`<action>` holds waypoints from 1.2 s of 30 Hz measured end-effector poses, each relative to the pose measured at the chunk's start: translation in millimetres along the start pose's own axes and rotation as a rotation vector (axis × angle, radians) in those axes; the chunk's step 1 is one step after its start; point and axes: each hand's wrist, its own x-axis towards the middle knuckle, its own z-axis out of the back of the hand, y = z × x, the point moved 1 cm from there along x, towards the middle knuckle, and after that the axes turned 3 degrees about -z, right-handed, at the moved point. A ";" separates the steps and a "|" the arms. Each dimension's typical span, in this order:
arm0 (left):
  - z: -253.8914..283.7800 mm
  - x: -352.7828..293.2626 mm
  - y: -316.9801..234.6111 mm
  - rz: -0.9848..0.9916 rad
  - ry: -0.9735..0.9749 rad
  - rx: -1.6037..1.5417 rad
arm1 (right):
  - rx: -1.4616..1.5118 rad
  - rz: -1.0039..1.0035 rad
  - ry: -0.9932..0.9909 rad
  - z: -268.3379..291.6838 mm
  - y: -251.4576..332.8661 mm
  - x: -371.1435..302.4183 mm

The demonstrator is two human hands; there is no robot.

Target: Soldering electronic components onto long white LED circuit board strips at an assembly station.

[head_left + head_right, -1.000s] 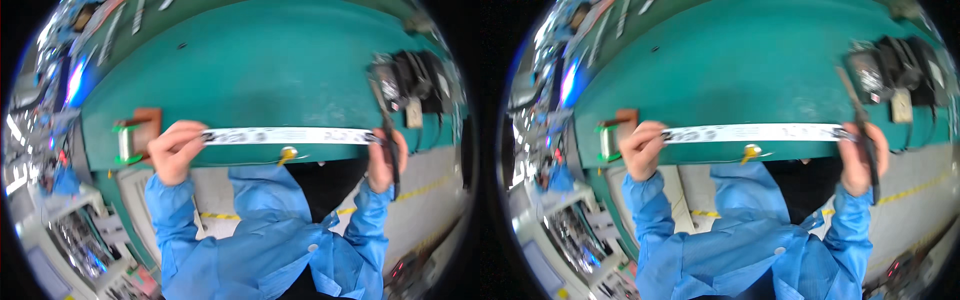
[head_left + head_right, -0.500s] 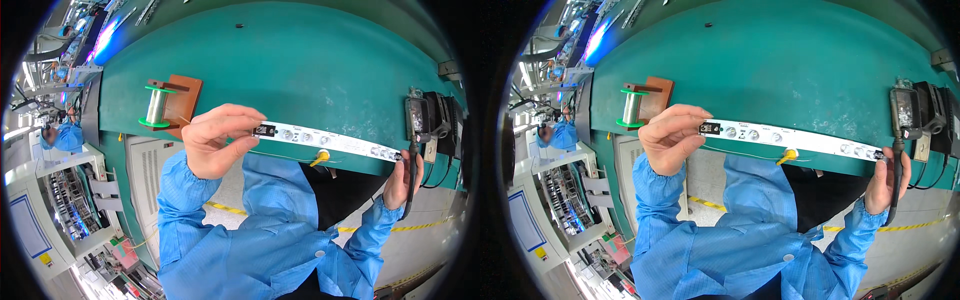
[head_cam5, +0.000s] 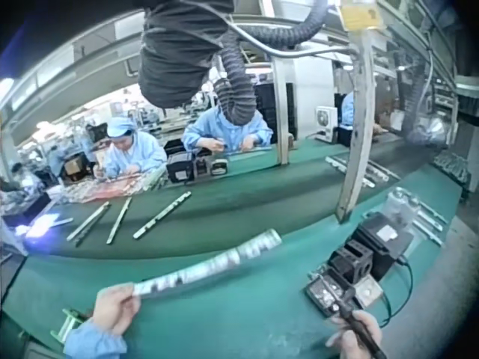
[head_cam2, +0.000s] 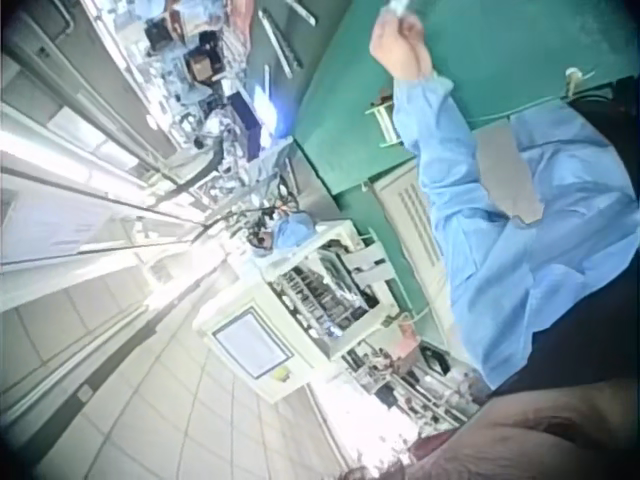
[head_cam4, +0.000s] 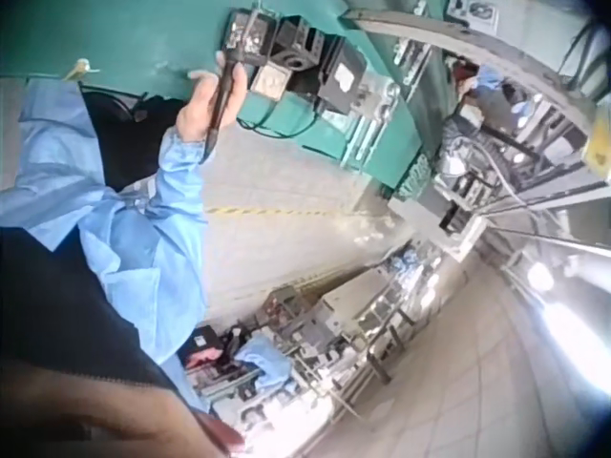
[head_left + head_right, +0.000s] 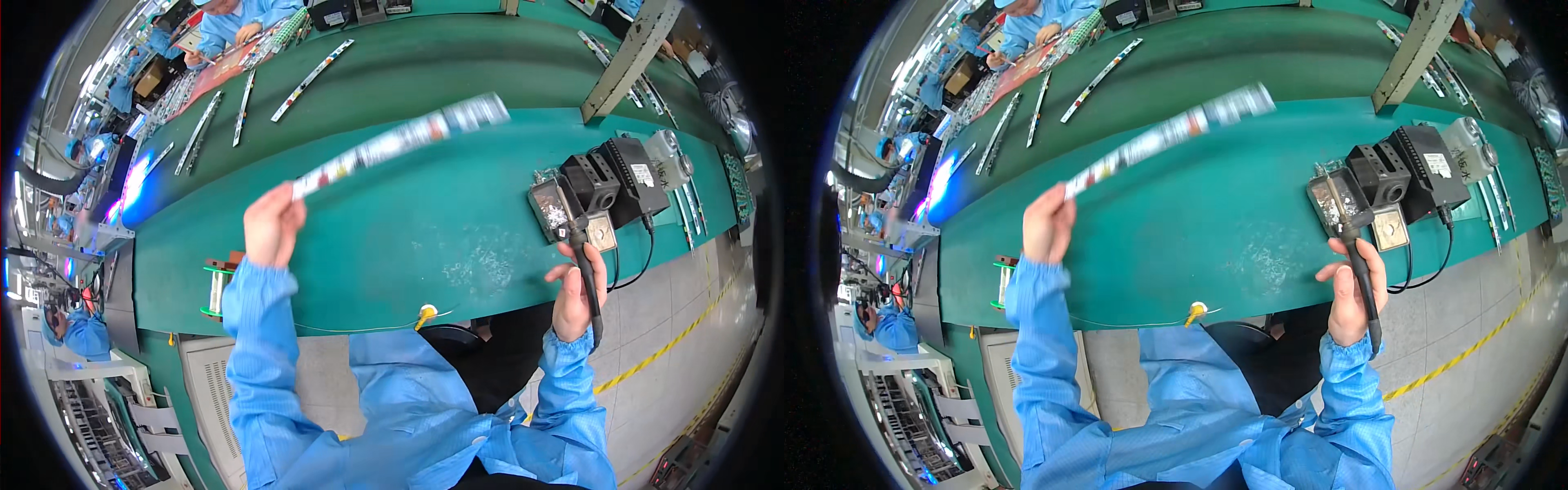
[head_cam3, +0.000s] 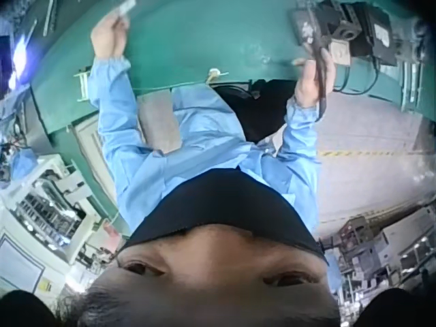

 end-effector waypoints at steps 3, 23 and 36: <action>-32.0 44.7 4.8 0.139 -0.036 -0.037 | -0.030 0.008 -0.020 6.3 4.4 -6.4; -346.8 84.1 58.5 -0.643 0.651 1.007 | -0.181 0.378 -0.723 137.8 20.1 0.9; -625.4 264.5 204.0 -1.715 0.838 1.355 | -0.471 0.352 -0.795 236.7 -33.1 88.5</action>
